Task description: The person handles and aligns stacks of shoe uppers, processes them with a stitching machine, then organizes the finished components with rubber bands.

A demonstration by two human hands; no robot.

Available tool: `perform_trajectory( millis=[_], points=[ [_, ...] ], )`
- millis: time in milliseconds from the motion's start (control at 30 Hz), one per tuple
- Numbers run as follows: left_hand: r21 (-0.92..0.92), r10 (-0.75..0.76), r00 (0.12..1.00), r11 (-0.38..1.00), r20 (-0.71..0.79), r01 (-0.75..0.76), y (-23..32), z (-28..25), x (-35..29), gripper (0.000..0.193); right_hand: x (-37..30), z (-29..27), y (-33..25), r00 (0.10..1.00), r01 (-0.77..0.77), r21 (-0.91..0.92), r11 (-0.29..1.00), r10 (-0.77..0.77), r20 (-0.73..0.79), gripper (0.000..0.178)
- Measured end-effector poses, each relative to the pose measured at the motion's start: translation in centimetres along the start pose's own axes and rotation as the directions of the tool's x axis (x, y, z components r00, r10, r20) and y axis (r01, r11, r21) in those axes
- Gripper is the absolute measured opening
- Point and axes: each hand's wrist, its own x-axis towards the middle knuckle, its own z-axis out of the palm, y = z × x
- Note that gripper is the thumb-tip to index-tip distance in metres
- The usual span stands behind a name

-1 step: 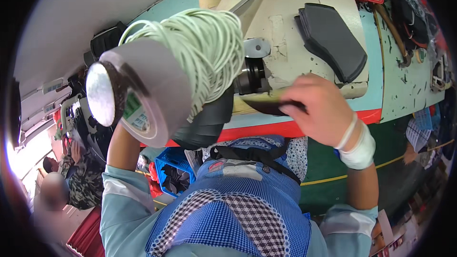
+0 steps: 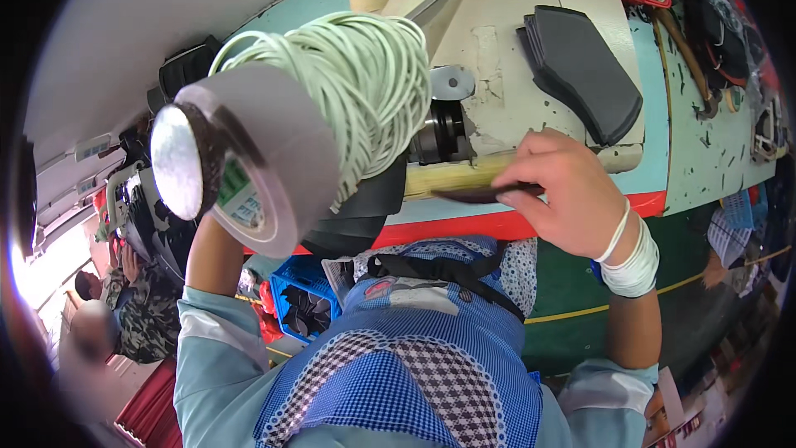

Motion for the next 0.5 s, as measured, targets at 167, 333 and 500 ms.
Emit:
perform_trajectory(
  millis=[167, 333, 500],
  points=[
    [0.082, 0.116, 0.992, 0.99, -0.041, -0.113, -1.2, 0.7, 0.7, 0.047, 3.1, 3.0, -0.9, 0.919, 0.218, -0.138, 0.966, -0.251, -0.303, 0.013],
    [-0.095, 0.127, 0.965, 0.984, -0.229, -0.152, -2.8, 1.3, -1.2, 0.047, 0.5, 0.6, -0.6, 0.999, 0.003, -0.064, 0.998, -0.006, -0.047, 0.016],
    [0.273, 0.008, 0.967, 0.959, 0.254, -0.08, -1.4, -1.6, 1.2, 0.049, 1.4, 1.9, -0.4, 0.95, 0.215, -0.097, 0.972, -0.231, -0.208, 0.017]
  ],
)
